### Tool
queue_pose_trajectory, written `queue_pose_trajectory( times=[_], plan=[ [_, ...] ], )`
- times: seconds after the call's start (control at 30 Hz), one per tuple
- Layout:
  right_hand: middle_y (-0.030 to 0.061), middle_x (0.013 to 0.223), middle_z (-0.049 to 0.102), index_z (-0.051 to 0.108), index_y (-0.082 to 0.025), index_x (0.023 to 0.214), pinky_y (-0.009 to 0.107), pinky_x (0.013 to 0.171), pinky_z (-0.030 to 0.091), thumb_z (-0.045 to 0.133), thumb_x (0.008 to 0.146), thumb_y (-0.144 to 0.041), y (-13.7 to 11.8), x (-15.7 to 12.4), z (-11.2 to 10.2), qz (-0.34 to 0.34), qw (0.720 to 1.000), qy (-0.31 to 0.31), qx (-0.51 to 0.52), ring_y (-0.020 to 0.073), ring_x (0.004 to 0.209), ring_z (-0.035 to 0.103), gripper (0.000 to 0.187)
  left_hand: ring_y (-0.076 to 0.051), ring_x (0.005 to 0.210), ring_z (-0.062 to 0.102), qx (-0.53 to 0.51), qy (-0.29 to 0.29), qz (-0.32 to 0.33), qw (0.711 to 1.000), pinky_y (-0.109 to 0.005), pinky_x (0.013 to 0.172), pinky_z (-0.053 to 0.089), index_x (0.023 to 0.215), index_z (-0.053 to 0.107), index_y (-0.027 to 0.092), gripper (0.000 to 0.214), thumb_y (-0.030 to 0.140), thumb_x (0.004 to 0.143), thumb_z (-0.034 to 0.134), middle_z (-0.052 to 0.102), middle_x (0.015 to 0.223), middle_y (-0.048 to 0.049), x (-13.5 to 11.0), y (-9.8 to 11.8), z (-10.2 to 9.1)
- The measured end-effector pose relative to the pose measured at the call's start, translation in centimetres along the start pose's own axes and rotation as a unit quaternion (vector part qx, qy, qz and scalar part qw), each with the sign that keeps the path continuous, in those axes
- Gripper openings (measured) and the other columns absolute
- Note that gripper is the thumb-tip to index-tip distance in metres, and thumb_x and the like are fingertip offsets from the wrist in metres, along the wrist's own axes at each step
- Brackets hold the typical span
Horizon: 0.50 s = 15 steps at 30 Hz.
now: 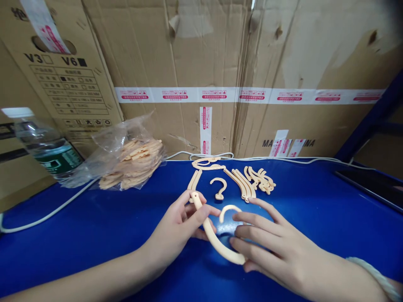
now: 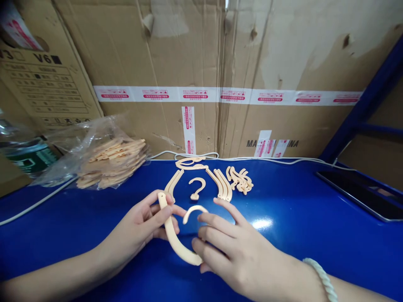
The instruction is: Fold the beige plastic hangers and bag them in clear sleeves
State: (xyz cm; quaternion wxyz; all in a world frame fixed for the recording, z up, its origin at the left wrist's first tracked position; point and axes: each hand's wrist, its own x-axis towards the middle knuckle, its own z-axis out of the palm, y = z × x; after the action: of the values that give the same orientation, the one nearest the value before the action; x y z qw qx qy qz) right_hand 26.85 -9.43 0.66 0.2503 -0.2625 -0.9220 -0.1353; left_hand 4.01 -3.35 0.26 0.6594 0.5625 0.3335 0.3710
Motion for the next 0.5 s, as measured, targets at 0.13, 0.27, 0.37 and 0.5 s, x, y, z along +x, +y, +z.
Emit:
queue_pose_trajectory(
  times=[0.13,0.27,0.37,0.5],
  plan=[
    [0.0029,0.085,0.069,0.066,-0.015,0.102,0.047,0.113,0.022,0.046,0.103,-0.028,0.0,-0.1,0.0,0.03,0.999,-0.002,0.02,0.0196,0.089,0.063,0.025,-0.022,0.097,0.069,0.109,0.054,0.114,0.986,-0.04,0.079,0.06,0.122,0.043,0.026,0.039,0.035,0.09,0.064,0.063,0.125,-0.0092,0.1,-0.2,-0.7],
    [0.0002,0.075,0.066,0.065,-0.016,0.099,0.045,0.105,0.026,0.044,0.104,-0.031,-0.3,0.0,-0.3,0.043,0.999,0.002,0.004,0.0163,0.07,0.058,0.026,-0.029,0.14,0.038,0.404,0.076,0.352,0.841,-0.055,0.118,0.024,0.131,0.047,0.029,0.043,0.026,0.092,0.064,0.051,0.144,-0.0075,-0.4,-0.5,-1.3],
    [-0.0008,0.071,0.064,0.064,-0.016,0.096,0.043,0.103,0.028,0.044,0.104,-0.033,-0.7,0.0,0.0,0.047,0.999,0.011,0.005,0.0156,0.067,0.056,0.028,-0.028,0.131,0.047,0.527,-0.049,0.433,0.729,-0.052,0.12,0.011,0.128,0.052,0.023,0.033,0.033,0.097,0.059,0.065,0.128,-0.0086,-1.1,-0.9,-0.9],
    [-0.0019,0.066,0.059,0.064,-0.016,0.084,0.043,0.101,0.028,0.048,0.102,-0.034,-1.3,-0.1,0.5,0.047,0.999,0.02,0.01,0.0159,0.067,0.053,0.031,-0.022,0.093,0.066,0.574,-0.147,0.446,0.671,-0.048,0.115,0.02,0.1,0.06,0.017,0.022,0.033,0.104,0.045,0.074,0.092,-0.005,-1.4,-1.2,0.2]
  ],
)
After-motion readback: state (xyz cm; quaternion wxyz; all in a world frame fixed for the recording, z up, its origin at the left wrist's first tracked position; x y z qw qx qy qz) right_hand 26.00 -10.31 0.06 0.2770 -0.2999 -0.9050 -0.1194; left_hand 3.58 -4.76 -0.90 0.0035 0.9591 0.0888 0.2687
